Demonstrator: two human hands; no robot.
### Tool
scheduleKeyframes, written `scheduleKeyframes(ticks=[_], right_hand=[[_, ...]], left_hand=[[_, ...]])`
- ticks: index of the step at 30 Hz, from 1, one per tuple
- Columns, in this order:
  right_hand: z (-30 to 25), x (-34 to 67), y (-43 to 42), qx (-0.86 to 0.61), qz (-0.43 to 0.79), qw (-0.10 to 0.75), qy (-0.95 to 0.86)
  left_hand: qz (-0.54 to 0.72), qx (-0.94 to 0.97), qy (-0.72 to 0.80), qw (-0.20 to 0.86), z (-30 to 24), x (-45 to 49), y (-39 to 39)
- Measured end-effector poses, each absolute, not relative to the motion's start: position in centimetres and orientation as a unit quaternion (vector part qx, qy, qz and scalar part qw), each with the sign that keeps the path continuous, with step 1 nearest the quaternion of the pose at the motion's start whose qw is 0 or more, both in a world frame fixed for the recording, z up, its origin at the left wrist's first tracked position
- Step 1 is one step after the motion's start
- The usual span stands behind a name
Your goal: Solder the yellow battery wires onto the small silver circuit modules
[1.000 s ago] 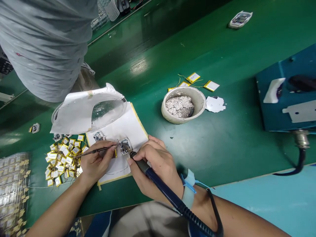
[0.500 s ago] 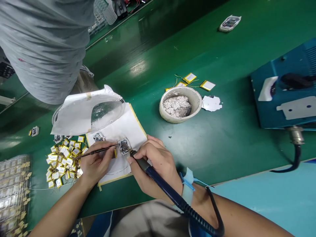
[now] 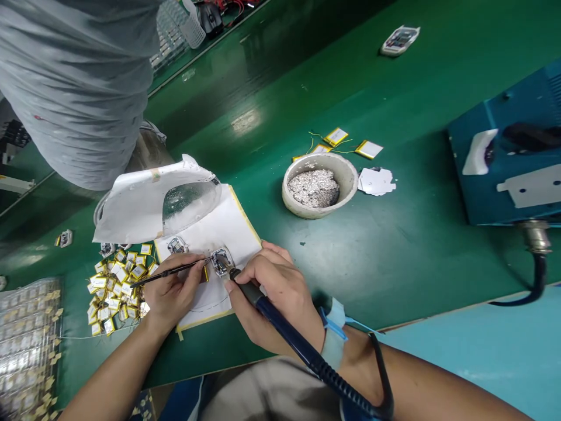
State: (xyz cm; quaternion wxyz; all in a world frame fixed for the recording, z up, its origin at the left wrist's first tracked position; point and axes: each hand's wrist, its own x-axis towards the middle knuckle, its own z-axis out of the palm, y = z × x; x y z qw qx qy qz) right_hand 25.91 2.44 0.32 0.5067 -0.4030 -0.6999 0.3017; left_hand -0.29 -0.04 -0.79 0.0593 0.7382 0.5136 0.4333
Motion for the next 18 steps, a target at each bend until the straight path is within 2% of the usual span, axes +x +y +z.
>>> scheduleKeyframes(ticks=[12,18], right_hand=[[0.03,25.88,2.3,-0.403,0.294,0.49,-0.715],[0.01,25.85,2.21,-0.417,0.301,0.519,-0.683]], left_hand=[[0.422,0.746,0.513,0.05,-0.34,0.15,0.32],[0.451,0.732,0.506,0.071,-0.41,0.08,0.2]])
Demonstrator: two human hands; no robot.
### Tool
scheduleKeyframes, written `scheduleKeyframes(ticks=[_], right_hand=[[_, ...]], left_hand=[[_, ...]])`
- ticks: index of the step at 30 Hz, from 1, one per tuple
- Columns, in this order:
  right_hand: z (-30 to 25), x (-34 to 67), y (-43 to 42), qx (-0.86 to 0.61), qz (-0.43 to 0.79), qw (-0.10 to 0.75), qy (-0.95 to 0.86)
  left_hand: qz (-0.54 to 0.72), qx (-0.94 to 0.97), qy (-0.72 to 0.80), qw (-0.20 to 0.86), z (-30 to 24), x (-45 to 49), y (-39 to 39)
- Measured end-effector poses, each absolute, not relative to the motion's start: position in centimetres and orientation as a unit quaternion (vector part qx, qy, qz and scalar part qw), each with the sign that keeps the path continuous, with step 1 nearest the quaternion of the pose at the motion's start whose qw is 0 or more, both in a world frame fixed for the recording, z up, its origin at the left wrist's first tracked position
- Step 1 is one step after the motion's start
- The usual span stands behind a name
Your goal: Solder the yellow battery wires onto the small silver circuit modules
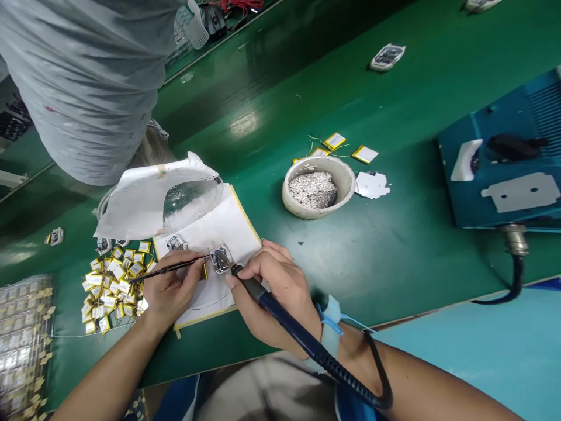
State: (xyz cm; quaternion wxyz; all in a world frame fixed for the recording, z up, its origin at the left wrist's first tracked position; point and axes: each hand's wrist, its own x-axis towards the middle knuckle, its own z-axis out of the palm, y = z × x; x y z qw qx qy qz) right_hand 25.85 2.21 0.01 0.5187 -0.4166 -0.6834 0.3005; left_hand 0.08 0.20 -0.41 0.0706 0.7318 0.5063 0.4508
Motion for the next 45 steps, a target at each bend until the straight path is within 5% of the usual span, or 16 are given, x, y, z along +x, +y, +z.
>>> scheduleKeyframes(ticks=[13,45], right_hand=[[-0.15,25.94,2.28,-0.425,0.327,0.534,-0.654],[-0.26,25.96,2.16,-0.416,0.3,0.512,-0.689]], left_hand=[[0.464,0.753,0.437,0.164,0.01,-0.27,0.41],[0.435,0.74,0.506,0.082,-0.45,-0.08,0.43]])
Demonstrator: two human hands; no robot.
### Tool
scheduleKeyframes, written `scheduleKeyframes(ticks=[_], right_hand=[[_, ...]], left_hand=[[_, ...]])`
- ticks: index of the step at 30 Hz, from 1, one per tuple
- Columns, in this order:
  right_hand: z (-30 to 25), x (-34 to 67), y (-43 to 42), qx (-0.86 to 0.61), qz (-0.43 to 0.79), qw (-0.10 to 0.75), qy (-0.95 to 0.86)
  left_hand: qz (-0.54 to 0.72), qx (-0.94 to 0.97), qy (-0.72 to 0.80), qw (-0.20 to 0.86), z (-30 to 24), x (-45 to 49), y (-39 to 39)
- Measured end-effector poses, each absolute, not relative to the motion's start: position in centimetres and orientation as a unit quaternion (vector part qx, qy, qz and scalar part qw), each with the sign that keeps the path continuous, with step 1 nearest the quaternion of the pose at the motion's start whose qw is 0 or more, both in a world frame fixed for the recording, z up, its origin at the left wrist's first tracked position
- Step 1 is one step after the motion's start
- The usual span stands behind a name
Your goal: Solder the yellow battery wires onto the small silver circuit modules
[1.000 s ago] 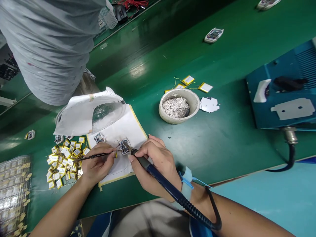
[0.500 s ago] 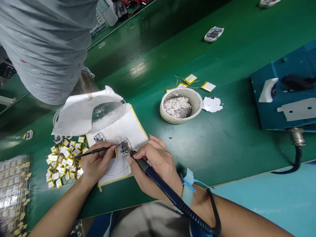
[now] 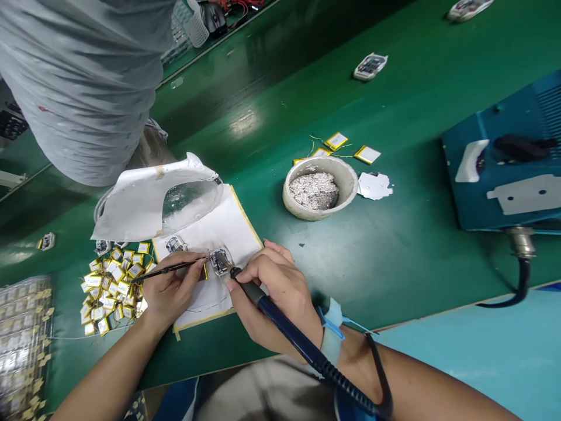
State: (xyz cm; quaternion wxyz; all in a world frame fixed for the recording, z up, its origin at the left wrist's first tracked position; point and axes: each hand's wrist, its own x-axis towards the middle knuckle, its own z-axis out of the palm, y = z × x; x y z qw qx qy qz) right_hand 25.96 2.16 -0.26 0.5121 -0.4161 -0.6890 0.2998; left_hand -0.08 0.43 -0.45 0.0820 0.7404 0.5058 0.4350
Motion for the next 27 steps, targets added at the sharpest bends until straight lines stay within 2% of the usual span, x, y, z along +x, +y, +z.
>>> scheduleKeyframes(ticks=[9,13,20,27], right_hand=[[-0.72,25.96,2.36,-0.425,0.274,0.558,-0.658],[-0.75,25.56,2.63,-0.414,0.261,0.572,-0.658],[-0.81,25.47,2.58,-0.397,0.279,0.532,-0.694],[-0.83,25.33,2.45,-0.401,0.285,0.527,-0.693]], left_hand=[[0.5,0.714,0.486,0.064,-0.65,-0.84,-0.11],[0.487,0.725,0.484,0.054,-0.69,-0.99,-0.14],[0.442,0.763,0.471,0.033,-0.64,-0.26,0.51],[0.422,0.777,0.468,0.022,-0.22,-0.36,0.64]])
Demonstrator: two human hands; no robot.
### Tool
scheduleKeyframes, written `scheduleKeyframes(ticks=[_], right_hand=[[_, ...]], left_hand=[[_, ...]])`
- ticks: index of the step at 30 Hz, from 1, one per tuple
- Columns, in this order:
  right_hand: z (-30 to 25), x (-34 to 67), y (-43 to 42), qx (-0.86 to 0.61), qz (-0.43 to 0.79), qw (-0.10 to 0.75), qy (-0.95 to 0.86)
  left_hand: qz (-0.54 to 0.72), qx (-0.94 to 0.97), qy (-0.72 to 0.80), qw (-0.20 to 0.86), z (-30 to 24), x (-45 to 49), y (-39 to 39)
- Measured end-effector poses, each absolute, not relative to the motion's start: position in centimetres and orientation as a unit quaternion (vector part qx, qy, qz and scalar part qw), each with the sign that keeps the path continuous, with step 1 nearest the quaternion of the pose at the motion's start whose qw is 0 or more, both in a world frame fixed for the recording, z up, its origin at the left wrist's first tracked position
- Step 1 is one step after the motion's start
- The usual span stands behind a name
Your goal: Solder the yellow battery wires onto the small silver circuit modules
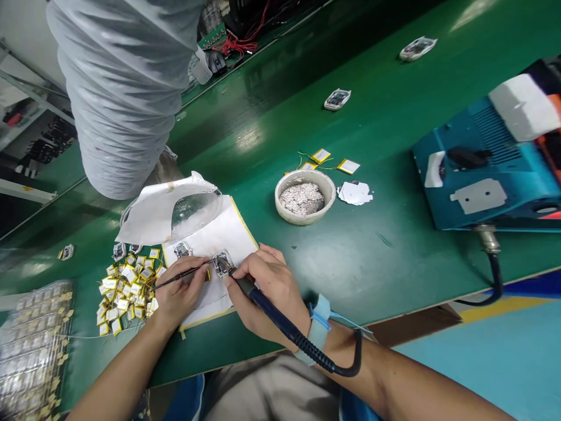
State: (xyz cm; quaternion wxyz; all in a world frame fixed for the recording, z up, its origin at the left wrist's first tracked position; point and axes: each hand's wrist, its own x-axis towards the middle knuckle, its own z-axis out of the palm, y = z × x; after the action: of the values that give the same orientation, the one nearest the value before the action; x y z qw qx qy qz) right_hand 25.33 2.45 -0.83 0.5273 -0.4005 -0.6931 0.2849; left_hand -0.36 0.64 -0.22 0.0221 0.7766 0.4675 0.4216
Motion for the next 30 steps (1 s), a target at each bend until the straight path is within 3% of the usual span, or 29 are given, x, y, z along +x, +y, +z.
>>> scheduleKeyframes(ticks=[30], right_hand=[[-0.44,26.13,2.22,-0.423,0.297,0.497,-0.697]], left_hand=[[0.433,0.776,0.452,0.07,-0.21,-0.48,0.3]])
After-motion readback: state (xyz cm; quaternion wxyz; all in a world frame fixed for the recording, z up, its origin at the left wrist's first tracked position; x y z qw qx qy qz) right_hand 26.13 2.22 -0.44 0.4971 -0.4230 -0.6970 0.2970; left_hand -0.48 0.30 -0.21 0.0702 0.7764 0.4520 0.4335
